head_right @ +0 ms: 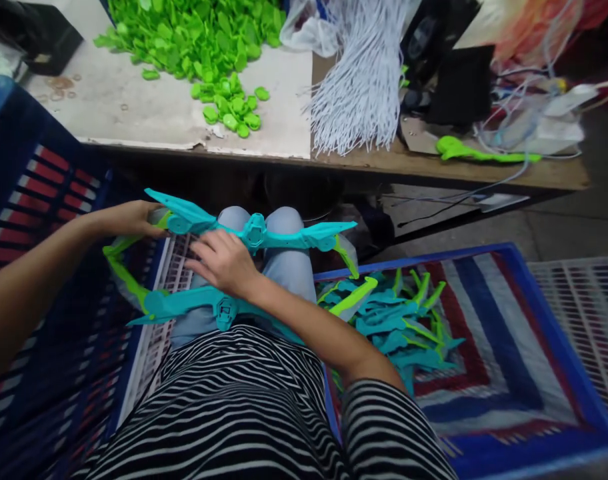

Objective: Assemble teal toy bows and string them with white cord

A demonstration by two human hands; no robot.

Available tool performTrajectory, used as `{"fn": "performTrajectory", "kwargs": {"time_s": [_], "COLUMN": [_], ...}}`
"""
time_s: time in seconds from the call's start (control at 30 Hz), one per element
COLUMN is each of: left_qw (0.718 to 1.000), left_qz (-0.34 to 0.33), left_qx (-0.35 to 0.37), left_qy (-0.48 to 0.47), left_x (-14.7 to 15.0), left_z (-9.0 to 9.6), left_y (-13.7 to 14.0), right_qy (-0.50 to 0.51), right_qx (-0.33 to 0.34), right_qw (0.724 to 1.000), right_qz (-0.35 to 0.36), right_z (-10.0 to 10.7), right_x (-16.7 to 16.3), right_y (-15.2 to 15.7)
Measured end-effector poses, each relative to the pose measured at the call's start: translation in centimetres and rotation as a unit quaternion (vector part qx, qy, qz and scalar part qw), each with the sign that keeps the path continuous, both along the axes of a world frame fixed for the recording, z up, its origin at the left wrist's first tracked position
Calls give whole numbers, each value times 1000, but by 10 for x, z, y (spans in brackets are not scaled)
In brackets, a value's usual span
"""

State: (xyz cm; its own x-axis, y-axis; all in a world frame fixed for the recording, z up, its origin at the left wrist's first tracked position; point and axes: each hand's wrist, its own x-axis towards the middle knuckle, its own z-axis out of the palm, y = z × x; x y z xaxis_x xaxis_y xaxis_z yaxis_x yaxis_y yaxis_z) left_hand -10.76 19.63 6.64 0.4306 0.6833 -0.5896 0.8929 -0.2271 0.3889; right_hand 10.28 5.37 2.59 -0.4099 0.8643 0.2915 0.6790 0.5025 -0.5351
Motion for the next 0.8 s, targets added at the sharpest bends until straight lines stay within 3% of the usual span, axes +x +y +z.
{"fn": "performTrajectory", "kwargs": {"time_s": [0.13,0.23,0.37,0.47,0.53,0.63,0.73,0.8], "left_qw": [998,992,996,998,993,961,923,912], "left_qz": [3,24,-20,-52,-64,-103,-104,-77], "left_qx": [65,118,68,38,89,245,368,403], "left_qy": [-11,-23,-52,-17,41,80,41,26], "left_x": [-2,0,-3,-7,-5,7,20,22], "left_z": [-34,-46,-46,-43,-40,-29,-18,-18], "left_y": [10,8,9,13,10,-13,-47,-63], "right_qy": [-134,-154,-54,-24,-51,-123,-174,-194], "right_qx": [-153,-248,-376,-454,-469,-462,-432,-389], "right_qw": [978,956,924,880,857,838,854,878], "right_qz": [40,22,47,139,206,261,233,204], "right_z": [-25,-34,-26,-16,-13,-12,-9,-2], "right_x": [34,48,78,110,126,131,122,116], "right_y": [-76,-101,-89,-64,-46,-28,-23,-22]}}
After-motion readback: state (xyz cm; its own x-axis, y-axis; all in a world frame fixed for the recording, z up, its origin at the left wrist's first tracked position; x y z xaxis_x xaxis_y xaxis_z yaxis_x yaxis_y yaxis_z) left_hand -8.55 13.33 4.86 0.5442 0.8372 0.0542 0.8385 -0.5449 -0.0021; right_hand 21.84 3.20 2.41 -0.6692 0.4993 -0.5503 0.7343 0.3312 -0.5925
